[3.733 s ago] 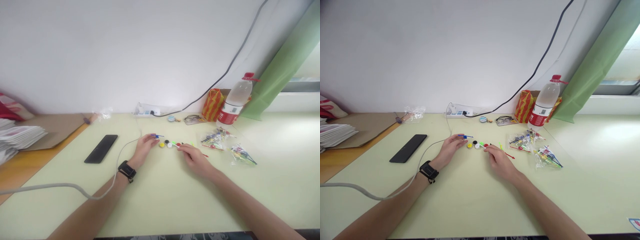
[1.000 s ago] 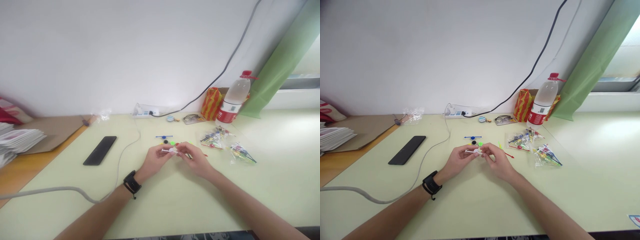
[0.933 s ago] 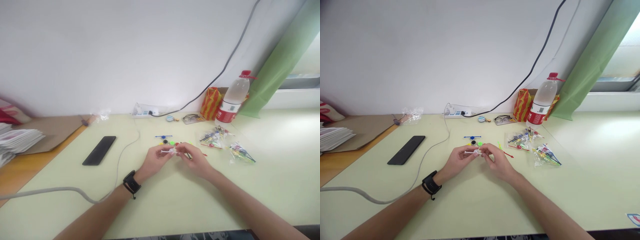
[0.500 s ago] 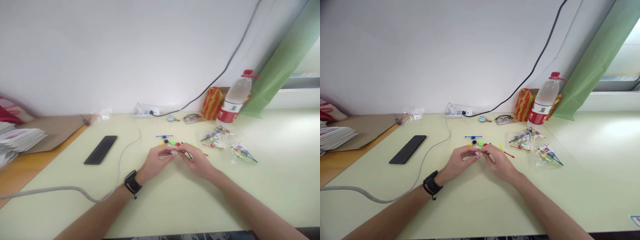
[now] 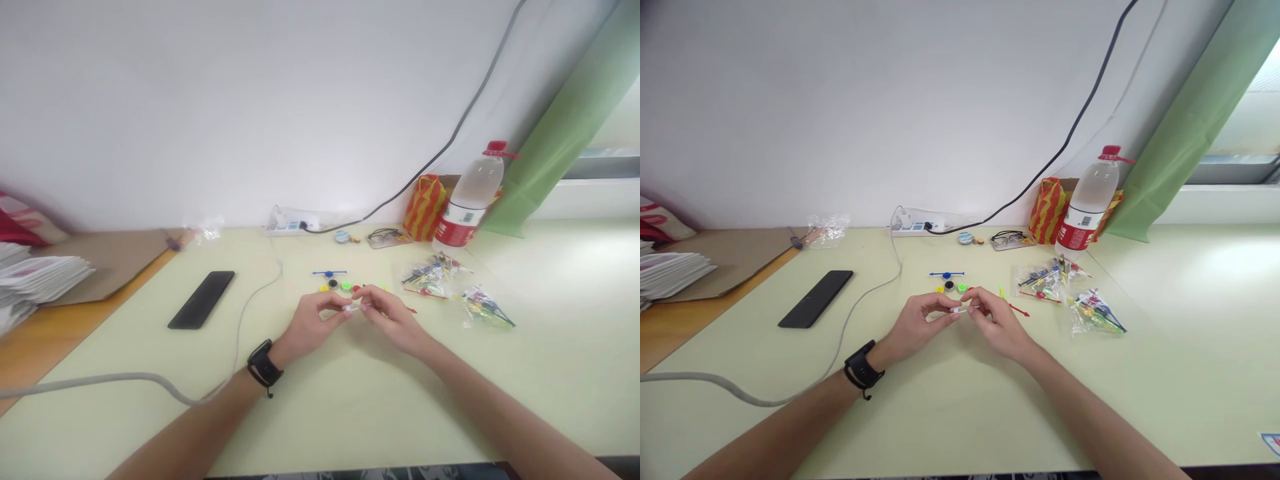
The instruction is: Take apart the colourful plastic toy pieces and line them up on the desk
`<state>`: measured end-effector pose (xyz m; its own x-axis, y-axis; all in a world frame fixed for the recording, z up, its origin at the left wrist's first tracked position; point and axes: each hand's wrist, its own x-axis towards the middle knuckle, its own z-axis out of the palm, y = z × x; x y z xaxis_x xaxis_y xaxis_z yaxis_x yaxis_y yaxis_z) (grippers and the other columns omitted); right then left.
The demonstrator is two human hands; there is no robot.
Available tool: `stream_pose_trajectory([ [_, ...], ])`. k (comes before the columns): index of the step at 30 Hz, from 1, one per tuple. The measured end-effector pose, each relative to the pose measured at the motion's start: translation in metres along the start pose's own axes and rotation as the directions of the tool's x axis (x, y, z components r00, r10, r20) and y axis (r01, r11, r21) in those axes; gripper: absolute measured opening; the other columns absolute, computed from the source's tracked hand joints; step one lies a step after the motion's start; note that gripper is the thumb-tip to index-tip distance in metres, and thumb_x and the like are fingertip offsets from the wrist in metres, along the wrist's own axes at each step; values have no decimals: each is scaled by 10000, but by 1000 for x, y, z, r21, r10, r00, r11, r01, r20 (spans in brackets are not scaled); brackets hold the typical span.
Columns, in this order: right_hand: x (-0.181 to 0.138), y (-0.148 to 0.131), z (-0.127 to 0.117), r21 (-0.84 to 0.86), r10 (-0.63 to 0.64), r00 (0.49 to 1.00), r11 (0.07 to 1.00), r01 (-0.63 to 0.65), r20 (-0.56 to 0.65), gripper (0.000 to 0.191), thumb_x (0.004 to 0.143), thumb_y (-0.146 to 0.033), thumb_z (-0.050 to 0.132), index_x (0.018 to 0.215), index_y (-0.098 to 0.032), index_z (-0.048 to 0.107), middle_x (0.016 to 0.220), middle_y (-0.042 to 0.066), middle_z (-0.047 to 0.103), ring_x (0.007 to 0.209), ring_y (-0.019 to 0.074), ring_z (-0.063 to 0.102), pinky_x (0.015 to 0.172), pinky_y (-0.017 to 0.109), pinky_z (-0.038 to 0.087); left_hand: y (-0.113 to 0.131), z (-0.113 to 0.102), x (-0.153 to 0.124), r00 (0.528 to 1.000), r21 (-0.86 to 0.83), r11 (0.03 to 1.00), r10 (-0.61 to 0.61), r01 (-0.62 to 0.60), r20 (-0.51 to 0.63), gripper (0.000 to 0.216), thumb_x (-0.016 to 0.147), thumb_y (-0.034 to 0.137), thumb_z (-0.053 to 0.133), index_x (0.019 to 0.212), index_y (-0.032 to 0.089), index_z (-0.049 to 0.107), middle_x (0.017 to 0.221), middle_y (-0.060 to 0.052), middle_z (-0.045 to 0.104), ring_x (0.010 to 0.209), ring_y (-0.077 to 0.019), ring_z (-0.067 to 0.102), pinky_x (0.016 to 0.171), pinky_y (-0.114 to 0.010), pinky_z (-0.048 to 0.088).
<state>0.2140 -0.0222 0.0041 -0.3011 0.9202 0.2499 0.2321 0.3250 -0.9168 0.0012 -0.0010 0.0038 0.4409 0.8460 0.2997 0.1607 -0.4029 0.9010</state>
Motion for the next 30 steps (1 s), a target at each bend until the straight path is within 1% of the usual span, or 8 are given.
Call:
stream_pose_trajectory([
  [6, 1, -4, -3, 148, 55, 998, 988, -55, -1, 221, 977, -389, 570, 1108, -215, 607, 792, -19, 487, 698, 150, 464, 659, 296, 386, 1, 2, -1, 1000, -92, 996, -21, 20, -4, 158, 899, 296, 759, 968, 154, 747, 975, -79, 774, 910, -197, 729, 881, -326, 587],
  [13, 3, -5, -1, 180, 72, 997, 981, -67, -21, 235, 968, -422, 587, 1084, -219, 606, 803, -8, 534, 696, 150, 487, 651, 296, 414, 9, 3, 0, 998, -237, 970, -37, 50, 58, 167, 928, 301, 729, 993, 148, 733, 1115, -126, 748, 1052, -234, 707, 977, -373, 559],
  [16, 4, -2, -1, 213, 67, 994, 976, -49, -81, 278, 953, -428, 620, 1158, -244, 580, 871, -3, 558, 697, 145, 519, 651, 295, 440, 8, 2, 1, 996, -270, 960, -63, 78, 64, 175, 929, 306, 732, 1005, 150, 754, 1088, -118, 752, 1042, -222, 708, 978, -359, 556],
  [20, 4, -1, -2, 121, 10, 983, 993, 12, -183, 322, 963, -425, 620, 1237, -266, 564, 923, 8, 586, 695, 145, 547, 642, 300, 449, 3, 1, 2, 992, -298, 947, -127, 123, 6, 298, 844, 299, 825, 1115, 193, 761, 1018, -67, 749, 927, -179, 715, 918, -326, 583],
  [25, 0, -3, -3, -29, -94, 986, 995, 91, -139, 277, 1009, -413, 554, 1214, -262, 662, 968, 50, 654, 803, 183, 597, 682, 319, 477, -1, -3, 3, 971, -351, 914, -233, 202, -49, 308, 764, 315, 889, 1018, 168, 793, 974, -66, 760, 883, -189, 731, 893, -345, 603],
  [27, -2, -3, -1, -37, -108, 989, 994, 105, -97, 361, 1019, -411, 538, 1351, -285, 601, 985, 49, 642, 798, 182, 588, 684, 321, 482, 0, -4, 4, 968, -391, 896, -247, 209, -47, 319, 746, 316, 902, 1004, 164, 795, 954, -67, 769, 867, -196, 740, 869, -348, 609],
  [28, -3, -3, 0, -26, -105, 992, 994, 104, -74, 449, 1022, -411, 532, 1457, -305, 512, 989, 43, 627, 775, 175, 578, 680, 321, 484, 0, -5, 4, 968, -407, 889, -249, 211, -42, 319, 744, 319, 904, 999, 161, 796, 945, -70, 774, 859, -197, 742, 853, -343, 610],
  [30, -5, -3, 2, 21, -81, 996, 996, 82, -35, 676, 1021, -419, 535, 1619, -347, 227, 1008, 27, 597, 722, 158, 557, 668, 316, 487, 2, -6, 4, 967, -425, 880, -252, 213, -36, 313, 745, 320, 903, 991, 155, 800, 928, -77, 782, 845, -190, 740, 825, -322, 606],
])
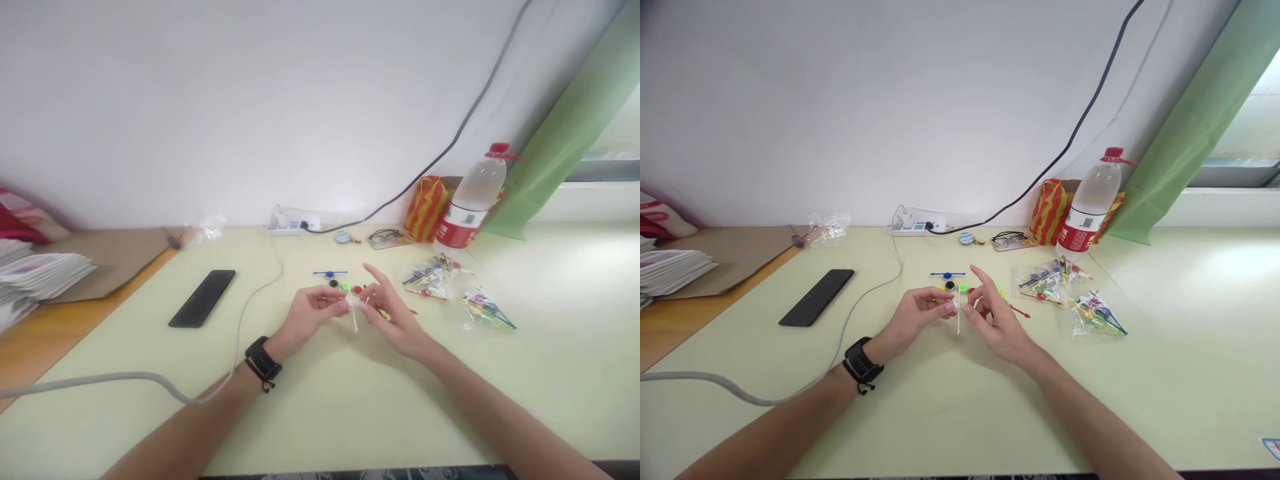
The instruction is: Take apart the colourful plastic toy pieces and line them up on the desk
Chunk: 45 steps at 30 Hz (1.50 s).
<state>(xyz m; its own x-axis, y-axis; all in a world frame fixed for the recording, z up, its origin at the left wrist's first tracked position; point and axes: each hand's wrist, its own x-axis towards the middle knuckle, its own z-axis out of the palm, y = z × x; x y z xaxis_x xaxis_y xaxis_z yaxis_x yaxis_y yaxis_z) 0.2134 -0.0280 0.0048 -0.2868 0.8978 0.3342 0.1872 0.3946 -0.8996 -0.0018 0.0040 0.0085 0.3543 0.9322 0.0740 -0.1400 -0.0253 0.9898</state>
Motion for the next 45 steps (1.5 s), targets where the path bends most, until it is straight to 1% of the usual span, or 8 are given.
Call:
stream_pose_trajectory([
  [2, -1, -1, 1, 56, 34, 999, 998, -35, 20, 795, 1011, -444, 554, 1639, -374, 72, 1038, 16, 581, 691, 142, 540, 657, 306, 485, 1, 0, 0, 1000, -7, 1000, -1, 1, -7, 304, 749, 318, 902, 982, 150, 803, 916, -80, 786, 830, -175, 734, 812, -298, 596],
  [4, 0, -2, -1, 80, 67, 998, 994, -69, 21, 632, 1006, -492, 552, 1569, -352, 300, 1018, 9, 578, 690, 135, 520, 652, 295, 471, 1, -1, 0, 1000, -14, 1000, -2, 1, -14, 304, 750, 317, 901, 983, 148, 804, 912, -80, 787, 812, -167, 728, 803, -289, 588],
  [7, 4, -5, -7, 97, 139, 985, 984, -149, 102, 484, 1032, -585, 432, 885, -206, 695, 767, 13, 537, 641, 140, 449, 601, 293, 408, 0, -2, 1, 1000, -13, 1000, -5, 5, -19, 313, 760, 318, 894, 1006, 147, 801, 895, -78, 784, 792, -167, 721, 777, -286, 576],
  [10, 9, -5, -13, 175, 199, 970, 959, -222, 139, 704, 1036, -638, 342, 502, -196, 463, 569, 5, 400, 569, 138, 360, 547, 307, 322, 1, -2, 2, 1000, 4, 1000, 2, -2, -25, 298, 781, 321, 878, 1013, 149, 800, 847, -70, 777, 778, -160, 710, 747, -274, 555],
  [18, 8, -13, -5, 290, 220, 974, 930, -227, 58, 407, 896, -593, 688, 822, -223, 534, 738, -3, 591, 615, 134, 485, 587, 286, 413, -1, 0, 2, 1000, 15, 1000, -2, 2, -25, 292, 780, 338, 877, 993, 152, 802, 859, -79, 781, 777, -172, 704, 731, -287, 539],
  [33, 12, -4, -15, 254, 219, 963, 951, -174, -160, 287, 906, -500, 688, 893, -225, 607, 699, -21, 574, 589, 131, 495, 549, 271, 408, 4, -6, 4, 993, -350, 929, -112, 118, 40, 234, 865, 297, 815, 1053, 160, 791, 957, -54, 745, 810, -107, 670, 802, -219, 545],
  [39, 14, 8, -18, -132, 132, 976, 979, -156, -175, 237, 937, -439, 596, 937, -215, 678, 710, 9, 623, 637, 171, 556, 570, 295, 421, 8, -14, 8, 987, -521, 845, -156, 122, -23, 178, 875, 177, 781, 1050, 147, 764, 960, -60, 753, 813, -95, 698, 776, -166, 563],
  [45, 16, 22, -39, -554, 101, 985, 816, -164, -143, 145, 911, -272, 557, 894, -225, 693, 786, 29, 706, 704, 200, 617, 655, 325, 437, 9, -22, 14, 979, -567, 818, -182, 101, -89, 124, 922, 152, 712, 1037, 125, 751, 1001, -88, 755, 838, -107, 719, 785, -166, 588],
])
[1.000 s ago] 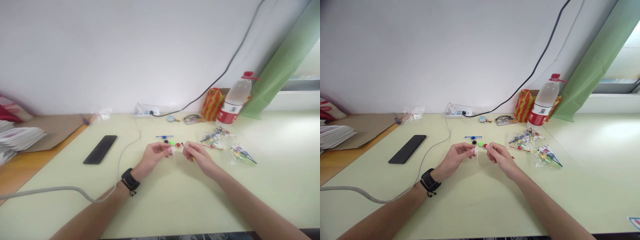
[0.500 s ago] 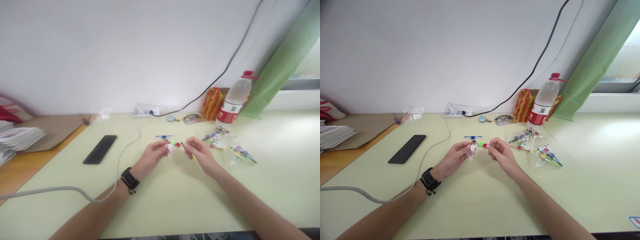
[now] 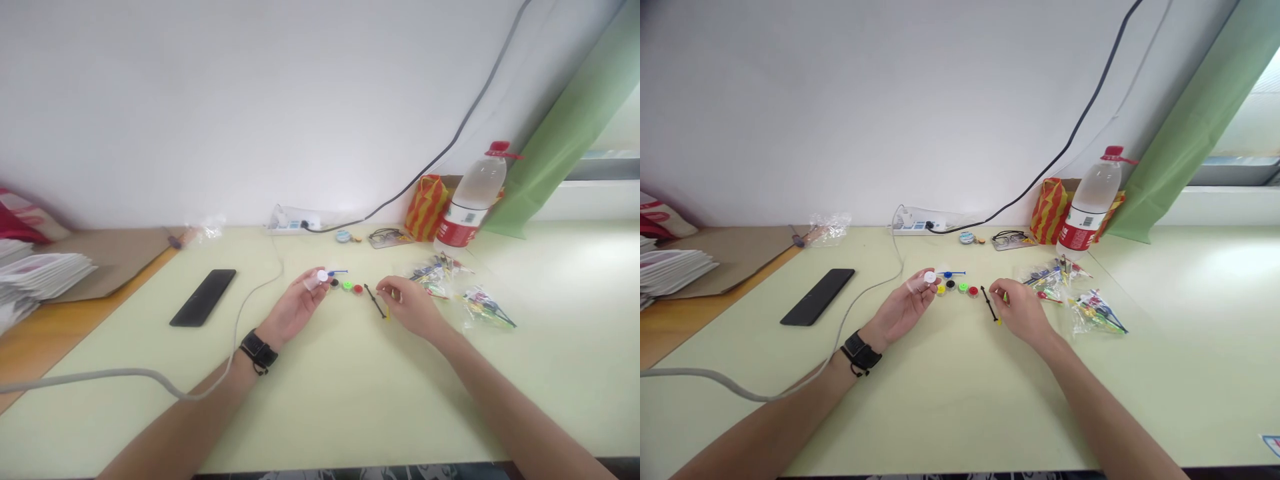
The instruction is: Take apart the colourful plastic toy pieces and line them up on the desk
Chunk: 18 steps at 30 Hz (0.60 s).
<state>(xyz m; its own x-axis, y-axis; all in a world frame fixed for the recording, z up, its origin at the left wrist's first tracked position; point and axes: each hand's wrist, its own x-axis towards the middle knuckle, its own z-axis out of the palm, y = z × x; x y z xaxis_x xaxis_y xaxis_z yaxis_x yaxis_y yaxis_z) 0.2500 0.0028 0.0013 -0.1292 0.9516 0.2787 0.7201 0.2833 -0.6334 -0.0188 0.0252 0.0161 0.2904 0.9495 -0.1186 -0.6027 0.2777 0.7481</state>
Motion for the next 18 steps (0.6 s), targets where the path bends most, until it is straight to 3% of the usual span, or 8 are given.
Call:
stream_pose_trajectory([
  [7, 6, 21, -13, -244, 79, 997, 967, -75, 9, 189, 868, -165, 539, 947, -224, 701, 913, 52, 752, 809, 220, 655, 690, 319, 419, 5, -1, 1, 1000, -45, 999, 10, -10, -17, 116, 950, 170, 673, 1009, 108, 752, 1004, -108, 762, 821, -114, 724, 801, -175, 596],
  [13, 5, 24, -16, -307, 88, 991, 950, -54, 99, 166, 858, -155, 552, 890, -224, 700, 931, 57, 760, 851, 226, 666, 690, 310, 407, 4, 0, 2, 998, -63, 998, 2, -7, -68, 138, 941, 137, 657, 1027, 92, 755, 990, -113, 769, 815, -117, 729, 836, -188, 605],
  [18, 3, 22, -24, -378, 145, 980, 922, -85, 134, 133, 830, -143, 573, 824, -223, 679, 883, 47, 751, 813, 217, 663, 649, 298, 390, 4, -1, 2, 999, -68, 998, 6, -9, -42, 124, 942, 141, 664, 1003, 88, 759, 961, -104, 760, 811, -115, 727, 834, -182, 608],
])
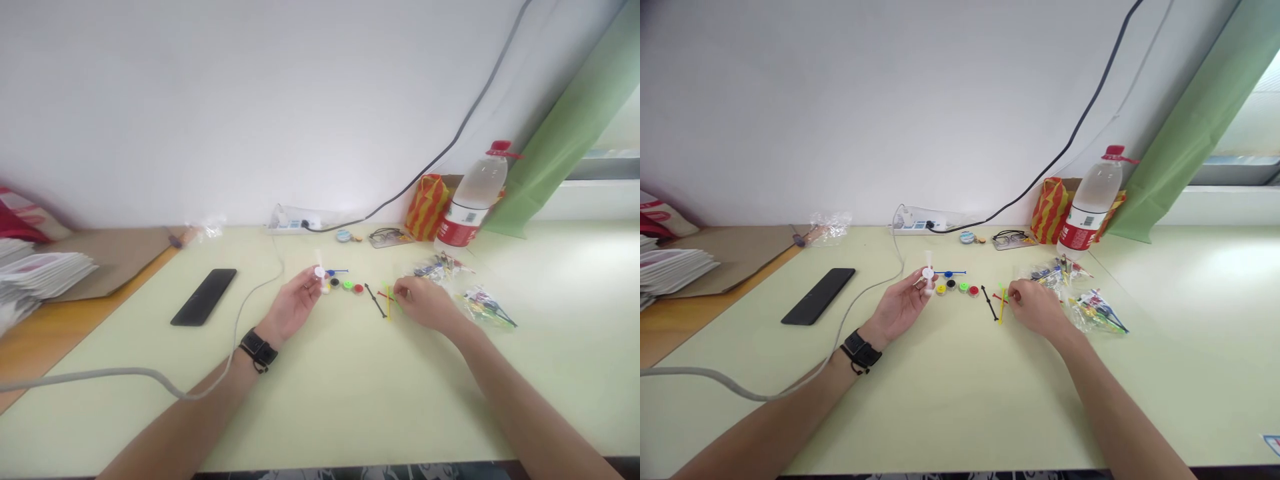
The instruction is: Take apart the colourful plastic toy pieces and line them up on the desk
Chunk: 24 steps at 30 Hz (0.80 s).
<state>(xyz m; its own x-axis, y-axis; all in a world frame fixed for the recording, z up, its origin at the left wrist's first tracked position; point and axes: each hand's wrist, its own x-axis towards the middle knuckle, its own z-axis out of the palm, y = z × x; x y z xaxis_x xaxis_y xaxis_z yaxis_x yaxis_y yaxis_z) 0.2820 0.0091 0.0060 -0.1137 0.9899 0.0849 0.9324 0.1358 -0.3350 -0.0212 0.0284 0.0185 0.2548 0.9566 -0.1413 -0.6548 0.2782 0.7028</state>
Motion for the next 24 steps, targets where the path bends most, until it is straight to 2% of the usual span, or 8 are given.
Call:
stream_pose_trajectory([
  [6, 0, 9, -5, 58, -80, 995, 995, 77, 58, 153, 812, -134, 582, 816, -229, 702, 855, 36, 750, 784, 207, 670, 669, 300, 418, 1, 0, 0, 1000, -18, 1000, -16, 16, -19, 122, 948, 132, 651, 994, 90, 757, 934, -101, 748, 785, -113, 717, 776, -174, 614],
  [10, -2, 6, -6, 107, -137, 988, 986, 130, 65, 135, 803, -140, 589, 751, -224, 681, 810, 31, 735, 734, 197, 658, 666, 301, 428, 1, 0, 0, 999, -21, 1000, -16, 15, -32, 123, 950, 125, 644, 996, 84, 751, 934, -106, 747, 800, -115, 720, 790, -177, 612],
  [19, -5, -1, -9, 142, -159, 982, 979, 145, 99, 153, 822, -151, 558, 817, -231, 687, 849, 26, 724, 771, 198, 651, 684, 300, 437, 1, 0, -1, 1000, -8, 1000, -8, 8, -19, 129, 950, 126, 644, 1015, 79, 746, 935, -111, 750, 811, -125, 728, 792, -184, 613],
  [24, -5, 0, -7, 156, -164, 982, 977, 148, 94, 123, 868, -172, 512, 795, -225, 595, 802, 24, 683, 722, 187, 605, 622, 291, 406, 1, 0, -1, 1000, -2, 1000, -7, 7, -20, 138, 959, 125, 634, 1019, 74, 747, 928, -110, 745, 790, -122, 723, 784, -188, 617],
])
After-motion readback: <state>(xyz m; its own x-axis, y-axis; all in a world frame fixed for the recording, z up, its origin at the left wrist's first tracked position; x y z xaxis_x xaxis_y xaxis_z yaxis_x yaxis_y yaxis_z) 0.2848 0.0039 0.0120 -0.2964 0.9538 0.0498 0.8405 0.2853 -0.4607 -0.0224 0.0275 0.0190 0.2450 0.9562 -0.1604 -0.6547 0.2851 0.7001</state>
